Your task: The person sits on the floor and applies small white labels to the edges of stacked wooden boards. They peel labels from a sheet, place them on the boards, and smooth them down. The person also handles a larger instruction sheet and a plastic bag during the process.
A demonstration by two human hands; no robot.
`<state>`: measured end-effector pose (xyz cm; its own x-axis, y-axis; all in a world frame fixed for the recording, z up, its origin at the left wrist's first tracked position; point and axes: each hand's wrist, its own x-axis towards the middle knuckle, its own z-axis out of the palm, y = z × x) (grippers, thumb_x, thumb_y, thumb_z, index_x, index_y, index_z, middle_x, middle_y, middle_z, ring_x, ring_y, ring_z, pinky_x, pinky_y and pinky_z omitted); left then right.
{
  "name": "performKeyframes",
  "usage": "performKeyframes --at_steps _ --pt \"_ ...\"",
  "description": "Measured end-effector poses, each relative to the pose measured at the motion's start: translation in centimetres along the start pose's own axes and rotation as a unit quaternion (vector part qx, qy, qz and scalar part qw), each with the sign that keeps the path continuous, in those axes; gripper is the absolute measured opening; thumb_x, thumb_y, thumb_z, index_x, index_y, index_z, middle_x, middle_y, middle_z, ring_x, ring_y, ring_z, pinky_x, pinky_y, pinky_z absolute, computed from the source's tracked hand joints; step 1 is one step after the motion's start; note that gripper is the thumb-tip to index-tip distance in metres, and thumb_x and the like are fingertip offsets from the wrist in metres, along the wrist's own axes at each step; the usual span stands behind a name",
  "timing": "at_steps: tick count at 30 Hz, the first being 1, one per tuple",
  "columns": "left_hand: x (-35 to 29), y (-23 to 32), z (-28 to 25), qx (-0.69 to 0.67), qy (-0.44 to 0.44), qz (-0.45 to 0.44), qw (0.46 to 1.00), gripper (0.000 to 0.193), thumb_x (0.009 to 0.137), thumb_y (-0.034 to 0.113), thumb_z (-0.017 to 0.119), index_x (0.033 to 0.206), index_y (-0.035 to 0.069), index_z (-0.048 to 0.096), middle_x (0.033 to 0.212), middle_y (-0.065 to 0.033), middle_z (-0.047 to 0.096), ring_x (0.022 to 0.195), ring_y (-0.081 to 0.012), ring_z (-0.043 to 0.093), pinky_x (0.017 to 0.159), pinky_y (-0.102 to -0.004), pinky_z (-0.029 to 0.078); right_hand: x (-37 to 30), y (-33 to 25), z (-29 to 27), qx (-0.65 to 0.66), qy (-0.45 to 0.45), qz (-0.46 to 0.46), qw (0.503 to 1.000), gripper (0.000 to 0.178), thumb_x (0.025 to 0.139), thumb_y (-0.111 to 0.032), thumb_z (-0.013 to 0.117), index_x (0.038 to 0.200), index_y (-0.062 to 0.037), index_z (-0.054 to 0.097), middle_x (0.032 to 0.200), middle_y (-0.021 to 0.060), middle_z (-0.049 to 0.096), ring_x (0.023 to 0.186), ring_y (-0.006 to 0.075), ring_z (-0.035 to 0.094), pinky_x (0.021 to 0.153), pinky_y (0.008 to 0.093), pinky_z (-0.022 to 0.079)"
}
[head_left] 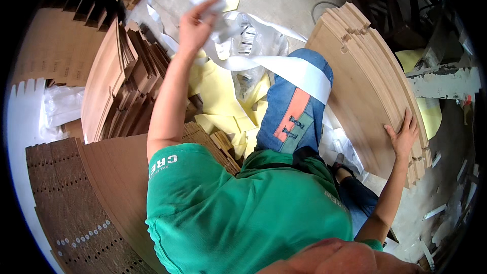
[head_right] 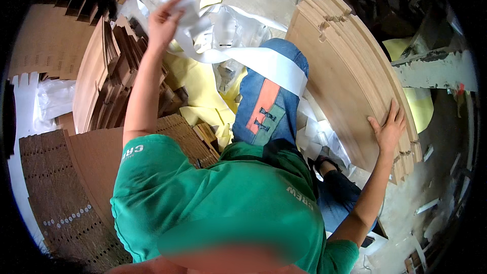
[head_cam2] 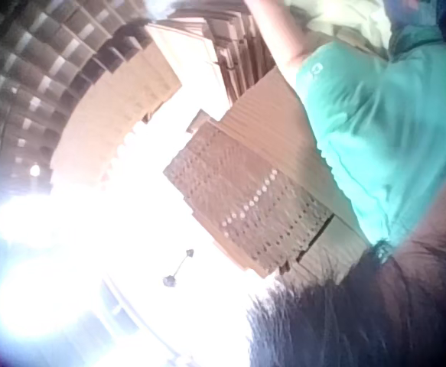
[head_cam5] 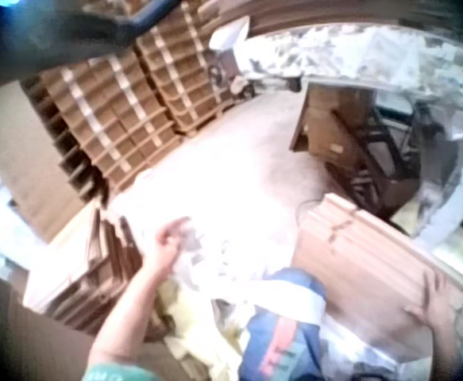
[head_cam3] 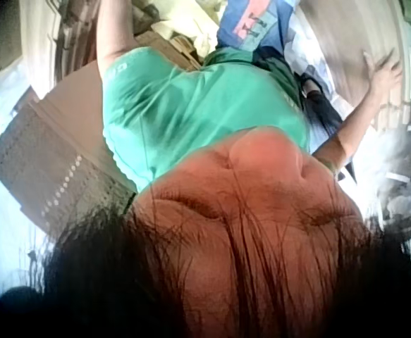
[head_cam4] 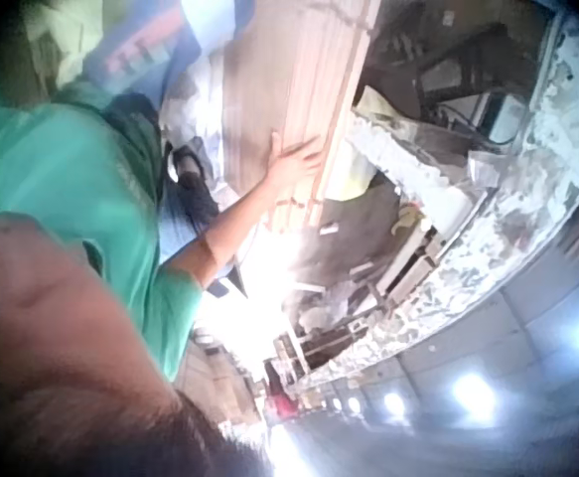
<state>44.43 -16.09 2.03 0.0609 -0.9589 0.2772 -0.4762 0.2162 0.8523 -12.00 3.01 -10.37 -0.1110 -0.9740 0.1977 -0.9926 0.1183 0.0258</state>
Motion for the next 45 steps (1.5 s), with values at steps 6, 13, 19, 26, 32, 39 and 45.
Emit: performKeyframes --at_steps 6,13,19,26,32,39,45 --pt "-4.1 0.5 2.3 -0.222 -0.094 -0.123 0.963 0.018 0.074 0.004 0.068 0.092 0.004 0.068 0.087 -0.0022 0.066 0.08 -0.0093 0.059 0.073 -0.0218 0.047 0.4 -2.6 -1.9 0.0 -0.061 -0.031 0.998 0.064 0.075 -0.028 0.067 0.13 -0.0091 0.042 0.126 0.0198 0.044 0.115 0.0386 0.04 0.098 0.0442 0.032" --pt "-5.7 5.2 1.1 -0.234 -0.355 -0.122 0.897 0.049 0.067 -0.014 0.061 0.113 0.003 0.059 0.109 -0.0032 0.061 0.096 -0.0093 0.056 0.083 -0.0226 0.045 7.2 -19.8 -13.0 0.448 0.006 -0.101 0.888 0.027 0.084 -0.012 0.059 0.11 -0.003 0.06 0.116 0.0128 0.057 0.109 0.0244 0.052 0.094 0.0336 0.038" --pt "-7.1 7.4 2.3 -0.317 -0.442 -0.108 0.832 0.047 0.073 -0.005 0.067 0.117 0.001 0.049 0.095 -0.0061 0.064 0.081 -0.0062 0.058 0.068 -0.0198 0.046 10.3 -29.6 -13.6 0.671 -0.262 -0.231 0.654 0.024 0.086 -0.019 0.06 0.103 -0.0012 0.06 0.099 0.0088 0.061 0.095 0.0144 0.055 0.081 0.0284 0.045" --pt "-10.8 5.0 3.0 -0.1 -0.403 -0.005 0.909 0.014 0.083 0.011 0.063 0.092 0.001 0.06 0.07 -0.0039 0.062 0.062 -0.0097 0.055 0.056 -0.0229 0.043 7.2 -29.7 -12.1 0.568 -0.235 -0.342 0.711 0.02 0.089 -0.017 0.053 0.079 0.0003 0.059 0.069 0.0044 0.059 0.046 0.0099 0.054 0.037 0.0256 0.044" --pt "-13.5 4.5 2.1 -0.175 -0.144 0.081 0.971 0.013 0.087 0.015 0.058 0.092 0.005 0.065 0.072 -0.0074 0.063 0.065 -0.011 0.059 0.056 -0.023 0.046 8.7 -25.5 -9.3 0.668 -0.09 0.038 0.737 0.017 0.089 -0.018 0.053 0.08 -0.005 0.06 0.066 0.0 0.058 0.048 0.0056 0.048 0.045 0.0194 0.038" --pt "-11.6 -8.6 -1.9 -0.054 0.086 -0.287 0.953 0.025 0.087 0.024 0.06 0.085 0.0 0.065 0.064 0.0025 0.057 0.057 -0.0032 0.047 0.051 -0.0196 0.038 3.1 -21.7 -9.7 0.259 -0.117 -0.131 0.95 0.058 0.07 -0.018 0.074 0.12 -0.0037 0.05 0.122 0.0184 0.045 0.118 0.032 0.041 0.1 0.0387 0.032" --pt "-11.2 -16.1 1.7 -0.25 0.204 -0.408 0.854 0.02 0.084 0.023 0.063 0.075 0.005 0.062 0.061 0.0042 0.051 0.049 -0.0051 0.038 0.044 -0.0218 0.029 -6.1 -20.2 -1.8 0.437 -0.032 -0.011 0.899 0.031 0.078 -0.004 0.065 0.107 -0.001 0.054 0.107 0.0126 0.056 0.095 0.0238 0.054 0.083 0.0313 0.044"
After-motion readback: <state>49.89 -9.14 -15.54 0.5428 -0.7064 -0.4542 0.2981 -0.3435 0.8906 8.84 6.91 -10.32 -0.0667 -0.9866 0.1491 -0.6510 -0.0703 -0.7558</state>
